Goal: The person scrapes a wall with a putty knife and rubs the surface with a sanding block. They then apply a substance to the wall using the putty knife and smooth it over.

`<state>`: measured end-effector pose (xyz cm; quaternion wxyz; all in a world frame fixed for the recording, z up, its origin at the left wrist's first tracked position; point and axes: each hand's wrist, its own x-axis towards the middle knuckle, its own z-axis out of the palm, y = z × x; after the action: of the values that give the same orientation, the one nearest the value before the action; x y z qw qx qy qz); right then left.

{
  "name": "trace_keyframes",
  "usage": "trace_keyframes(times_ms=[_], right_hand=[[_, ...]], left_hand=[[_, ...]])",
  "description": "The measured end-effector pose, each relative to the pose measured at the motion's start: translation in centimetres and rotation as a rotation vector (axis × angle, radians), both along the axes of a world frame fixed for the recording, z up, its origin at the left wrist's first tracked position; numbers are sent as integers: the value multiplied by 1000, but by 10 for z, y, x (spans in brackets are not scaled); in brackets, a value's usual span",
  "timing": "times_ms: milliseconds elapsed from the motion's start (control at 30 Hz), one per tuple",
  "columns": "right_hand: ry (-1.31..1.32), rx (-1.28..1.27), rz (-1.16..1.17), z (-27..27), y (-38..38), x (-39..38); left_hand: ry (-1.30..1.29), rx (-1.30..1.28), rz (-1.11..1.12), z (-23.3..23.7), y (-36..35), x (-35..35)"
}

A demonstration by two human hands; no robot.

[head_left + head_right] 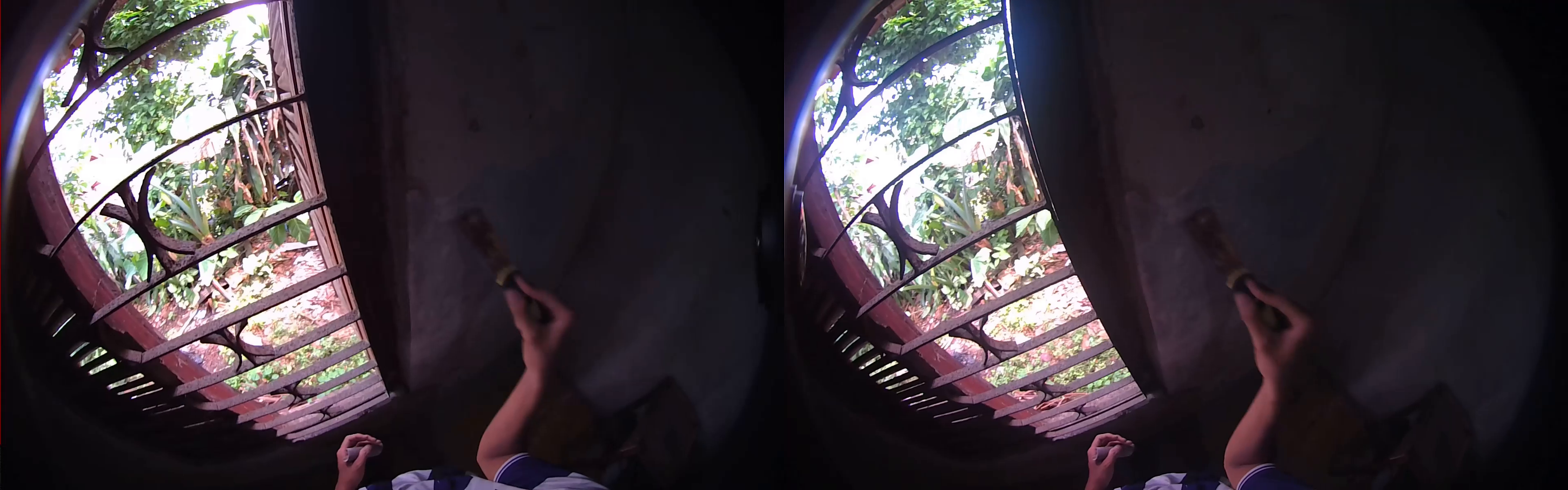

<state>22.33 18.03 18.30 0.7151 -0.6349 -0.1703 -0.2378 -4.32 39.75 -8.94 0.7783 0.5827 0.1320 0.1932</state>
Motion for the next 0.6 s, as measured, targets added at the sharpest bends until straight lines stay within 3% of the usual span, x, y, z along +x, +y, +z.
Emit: trace_keyframes(times_ms=[100, 233, 367, 433, 600], right_hand=[[-14, 27, 61, 15, 43, 21], [-82, -27, -65, 8, 18, -1], [-10, 146, -22, 2, 9, -6], [115, 182, 29, 19, 42, 6], [7, 127, 19, 4, 23, -6]], left_hand=[[20, 4, -16, -1, 18, -1], [-34, 126, -6, -10, 51, 4], [9, 150, 6, -13, 73, 4], [48, 160, -69, -8, 74, 5], [59, 326, -270, 22, 72, 9]])
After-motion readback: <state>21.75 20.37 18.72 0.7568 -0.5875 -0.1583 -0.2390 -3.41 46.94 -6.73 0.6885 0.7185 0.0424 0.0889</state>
